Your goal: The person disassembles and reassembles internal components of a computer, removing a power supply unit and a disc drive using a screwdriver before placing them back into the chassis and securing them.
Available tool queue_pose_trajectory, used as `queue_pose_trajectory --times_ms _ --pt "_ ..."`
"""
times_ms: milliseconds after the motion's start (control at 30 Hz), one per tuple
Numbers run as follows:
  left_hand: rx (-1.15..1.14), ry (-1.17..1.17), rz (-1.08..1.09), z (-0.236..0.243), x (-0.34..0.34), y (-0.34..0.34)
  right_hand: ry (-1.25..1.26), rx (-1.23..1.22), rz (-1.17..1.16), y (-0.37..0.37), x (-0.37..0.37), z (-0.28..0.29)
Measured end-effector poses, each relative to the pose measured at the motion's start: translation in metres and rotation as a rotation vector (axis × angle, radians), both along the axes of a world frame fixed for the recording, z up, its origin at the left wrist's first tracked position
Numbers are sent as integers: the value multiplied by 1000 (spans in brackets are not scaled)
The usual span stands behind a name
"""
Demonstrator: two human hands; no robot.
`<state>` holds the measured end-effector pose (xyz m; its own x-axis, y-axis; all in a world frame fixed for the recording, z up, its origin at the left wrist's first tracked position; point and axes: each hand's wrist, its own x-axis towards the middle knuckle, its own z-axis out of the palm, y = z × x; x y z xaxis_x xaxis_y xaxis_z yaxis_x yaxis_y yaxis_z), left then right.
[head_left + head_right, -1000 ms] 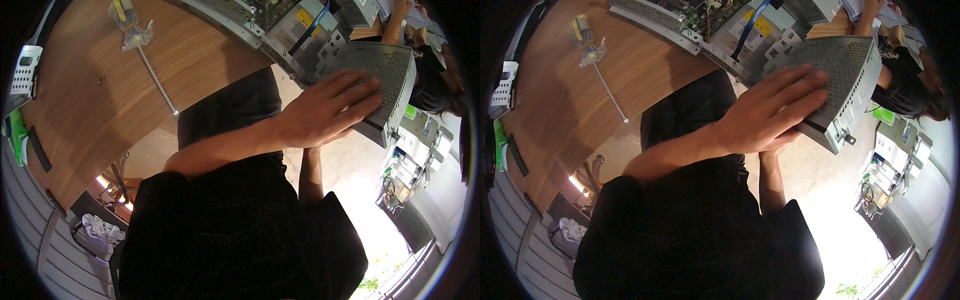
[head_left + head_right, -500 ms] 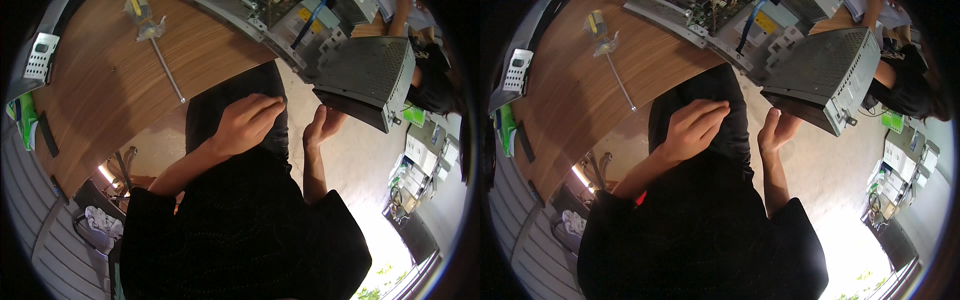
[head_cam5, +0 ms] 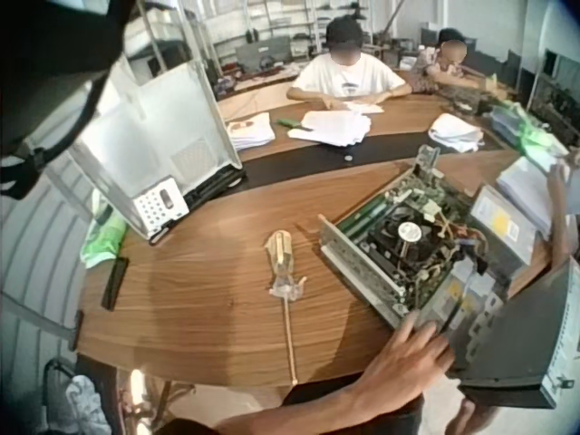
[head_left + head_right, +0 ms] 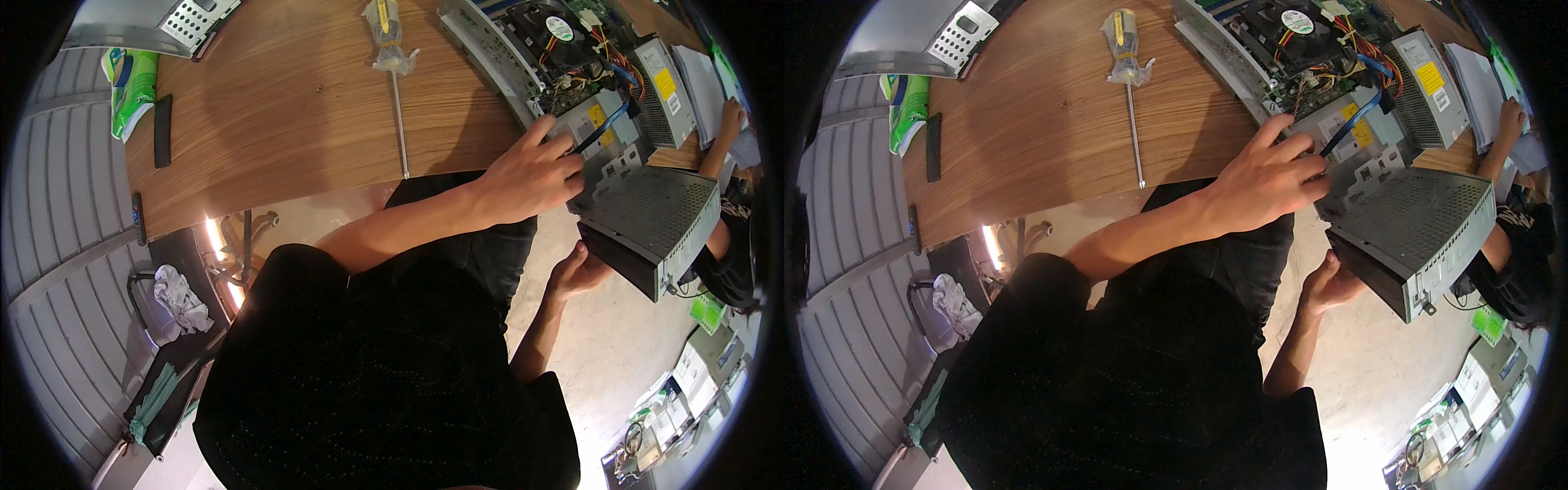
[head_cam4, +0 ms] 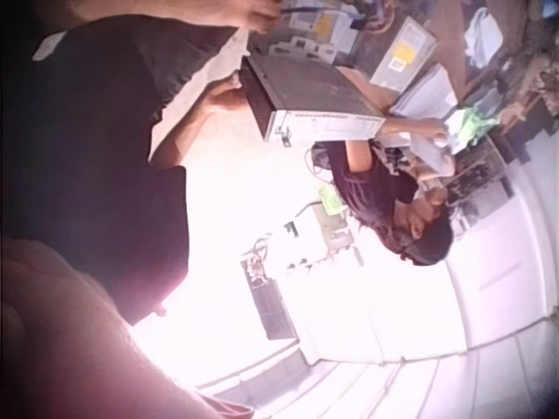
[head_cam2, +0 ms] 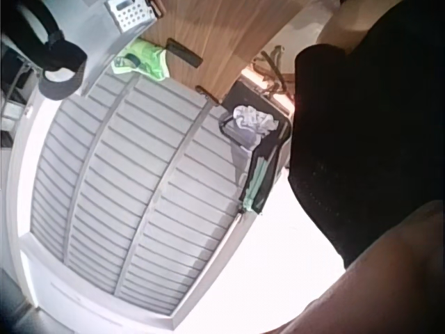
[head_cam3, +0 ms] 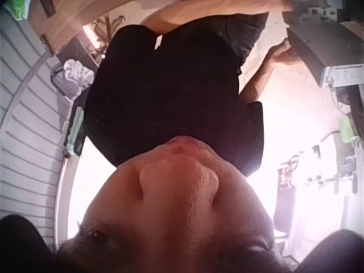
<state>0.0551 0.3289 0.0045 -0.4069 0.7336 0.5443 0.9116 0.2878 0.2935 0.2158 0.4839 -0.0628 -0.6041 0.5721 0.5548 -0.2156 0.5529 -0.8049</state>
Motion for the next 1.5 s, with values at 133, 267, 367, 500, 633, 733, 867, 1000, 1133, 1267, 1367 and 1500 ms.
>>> queue_pose_trajectory --times_ms 133,267,367,500,633,733,867,1000,1133,1267,1367,1500 --pt "13 11 11 -7 0 13 -26 77 -34 8 -4 0" --pt "180 -12 57 -20 6 36 -33 77 8 43 -7 1" --pt "126 39 139 -16 12 45 -143 -51 8 49 -16 18" --pt "271 -11 126 -6 30 19 -114 -103 -14 36 -18 25" --pt "351 -24 324 6 23 -81 -32 -68 -152 26 -16 19" --pt "161 9 757 3 -2 -179 258 205 -319 27 2 1" --pt "-91 -68 1047 -7 -32 -267 100 429 88 -37 -12 23" --pt "-74 -199 1044 -4 -36 -275 -93 427 554 -104 -89 64" --pt "-43 -198 905 1 -41 -266 -258 753 749 -141 -180 97" --pt "-56 -188 858 3 -44 -262 10 1050 796 -165 -261 77" --pt "-89 -138 751 5 -41 -262 32 1257 799 -168 -279 57" --pt "-95 -217 907 -1 -42 -281 -225 1163 782 -145 -259 73"
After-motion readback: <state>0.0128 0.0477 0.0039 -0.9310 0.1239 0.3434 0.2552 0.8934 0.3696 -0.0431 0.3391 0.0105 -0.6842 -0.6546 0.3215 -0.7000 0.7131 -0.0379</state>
